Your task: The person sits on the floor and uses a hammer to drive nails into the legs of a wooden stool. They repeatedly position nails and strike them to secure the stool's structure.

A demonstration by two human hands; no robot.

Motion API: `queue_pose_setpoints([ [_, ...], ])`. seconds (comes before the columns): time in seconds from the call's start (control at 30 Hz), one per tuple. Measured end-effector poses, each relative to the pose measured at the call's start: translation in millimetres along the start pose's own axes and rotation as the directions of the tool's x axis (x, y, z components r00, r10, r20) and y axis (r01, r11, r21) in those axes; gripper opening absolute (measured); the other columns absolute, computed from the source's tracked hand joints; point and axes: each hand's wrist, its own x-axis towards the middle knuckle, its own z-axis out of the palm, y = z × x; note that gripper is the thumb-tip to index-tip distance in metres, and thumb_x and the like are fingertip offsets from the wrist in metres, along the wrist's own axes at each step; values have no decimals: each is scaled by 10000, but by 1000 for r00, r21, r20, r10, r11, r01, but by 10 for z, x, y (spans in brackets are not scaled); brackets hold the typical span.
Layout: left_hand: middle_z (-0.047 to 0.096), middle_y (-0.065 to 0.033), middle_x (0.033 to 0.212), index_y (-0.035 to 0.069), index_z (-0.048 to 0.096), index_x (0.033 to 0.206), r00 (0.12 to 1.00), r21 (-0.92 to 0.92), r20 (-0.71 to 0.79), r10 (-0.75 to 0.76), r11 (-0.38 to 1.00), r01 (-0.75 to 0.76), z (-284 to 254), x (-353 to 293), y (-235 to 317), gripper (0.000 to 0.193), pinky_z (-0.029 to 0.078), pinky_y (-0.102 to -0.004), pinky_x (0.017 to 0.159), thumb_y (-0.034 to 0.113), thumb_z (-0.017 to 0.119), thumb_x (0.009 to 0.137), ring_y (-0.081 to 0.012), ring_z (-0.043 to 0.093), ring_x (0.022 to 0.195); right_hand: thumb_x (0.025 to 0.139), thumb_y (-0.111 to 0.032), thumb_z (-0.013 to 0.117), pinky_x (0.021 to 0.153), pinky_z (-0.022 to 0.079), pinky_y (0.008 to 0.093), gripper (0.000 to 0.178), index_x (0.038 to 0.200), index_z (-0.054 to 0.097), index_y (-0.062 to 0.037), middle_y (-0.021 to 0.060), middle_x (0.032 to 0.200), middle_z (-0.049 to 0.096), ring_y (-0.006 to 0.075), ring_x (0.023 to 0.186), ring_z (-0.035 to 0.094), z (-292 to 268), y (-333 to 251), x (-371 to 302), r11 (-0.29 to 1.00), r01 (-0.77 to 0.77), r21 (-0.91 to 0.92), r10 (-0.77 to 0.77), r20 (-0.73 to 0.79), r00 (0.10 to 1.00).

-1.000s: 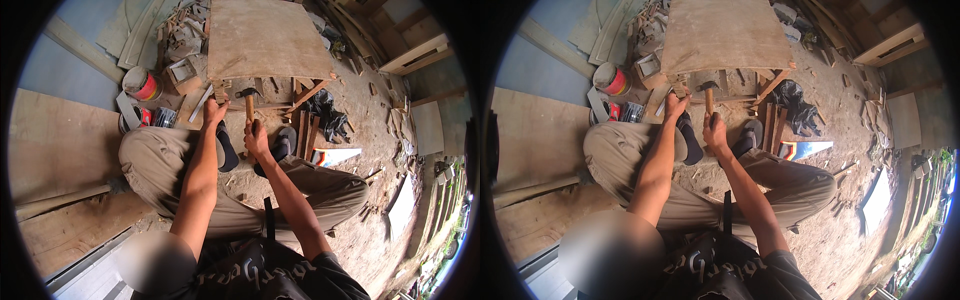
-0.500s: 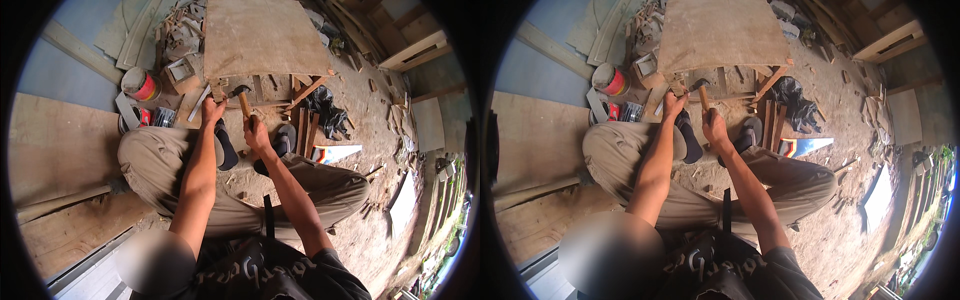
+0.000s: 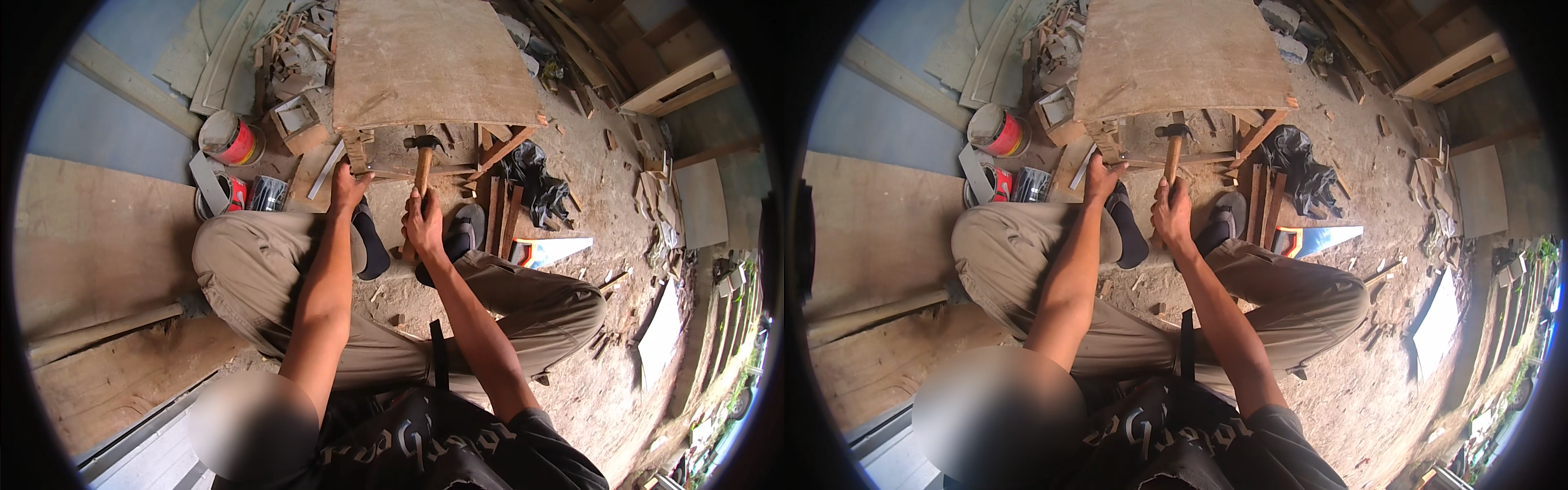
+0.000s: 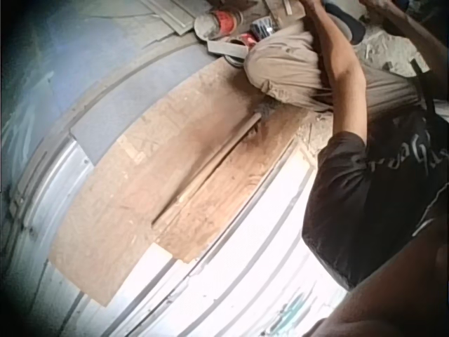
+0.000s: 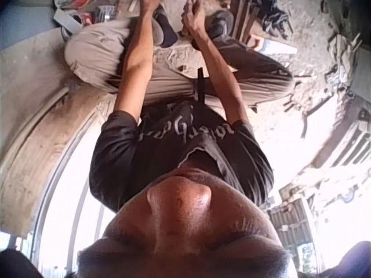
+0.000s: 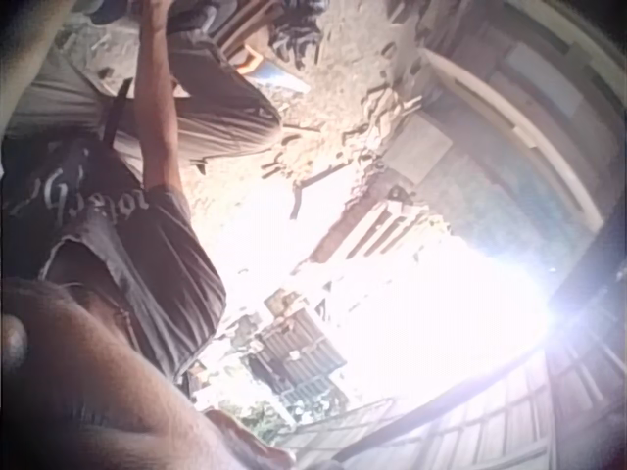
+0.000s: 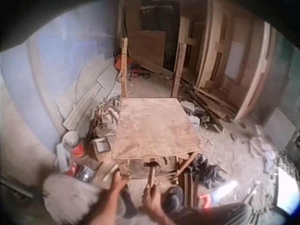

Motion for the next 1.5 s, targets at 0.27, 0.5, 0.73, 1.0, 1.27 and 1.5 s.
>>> queue_pose_setpoints([
  [0.27, 700, -153, 960, 17, 667, 1013, 1000, -14, 9, 1, 1000, -1, 49, 49, -77, 375, 520, -407, 801, 120, 851, 702, -326, 672, 910, 1039, -386, 495, 392, 399, 292, 353, 1057, 486, -33, 19, 630, 500, 105, 451, 497, 103, 37, -71, 984, 94, -151, -78, 109, 991],
  [0.5, 716, -86, 898, -3, 693, 1002, 996, -155, 69, -62, 985, 72, 94, 138, -174, 323, 523, -328, 772, 147, 839, 757, -183, 669, 828, 1037, -377, 504, 394, 390, 292, 346, 1063, 485, -32, 18, 643, 497, 102, 447, 476, 84, 123, -68, 990, 74, -124, -61, 105, 993],
  [0.73, 680, -67, 946, 7, 666, 1045, 994, -169, 91, -53, 983, 68, 100, 156, -195, 380, 510, -329, 812, 95, 849, 723, -178, 638, 881, 1041, -345, 500, 395, 389, 275, 320, 1073, 480, -28, 9, 648, 495, 93, 450, 470, 97, 234, -59, 995, 87, -46, -84, 61, 995],
  [1.0, 668, -122, 1056, 8, 625, 1139, 991, -37, 119, 65, 997, -61, 42, 112, -48, 554, 504, -368, 872, 30, 848, 632, -255, 643, 986, 1046, -339, 493, 399, 387, 275, 304, 1068, 478, -37, 1, 641, 488, 83, 460, 467, 131, 168, -81, 983, 116, -144, -99, 115, 988],
  [1.27, 658, -171, 1044, 2, 629, 1077, 990, -19, 37, 133, 991, -132, 72, 104, -111, 514, 507, -425, 847, -6, 834, 605, -358, 636, 986, 1041, -331, 494, 514, 449, 365, 310, 1036, 464, -23, 104, 689, 577, 201, 555, 574, 125, 135, -49, 994, 91, -54, -90, 7, 996],
  [1.5, 651, -181, 1065, 1, 629, 1091, 995, -29, 46, 86, 996, -85, 87, 93, -111, 540, 500, -430, 862, -4, 833, 591, -371, 630, 1004, 1046, -340, 488, 517, 430, 344, 325, 1041, 486, -14, 59, 669, 534, 146, 540, 493, 77, 109, -75, 977, 138, -162, -144, -24, 989],
])
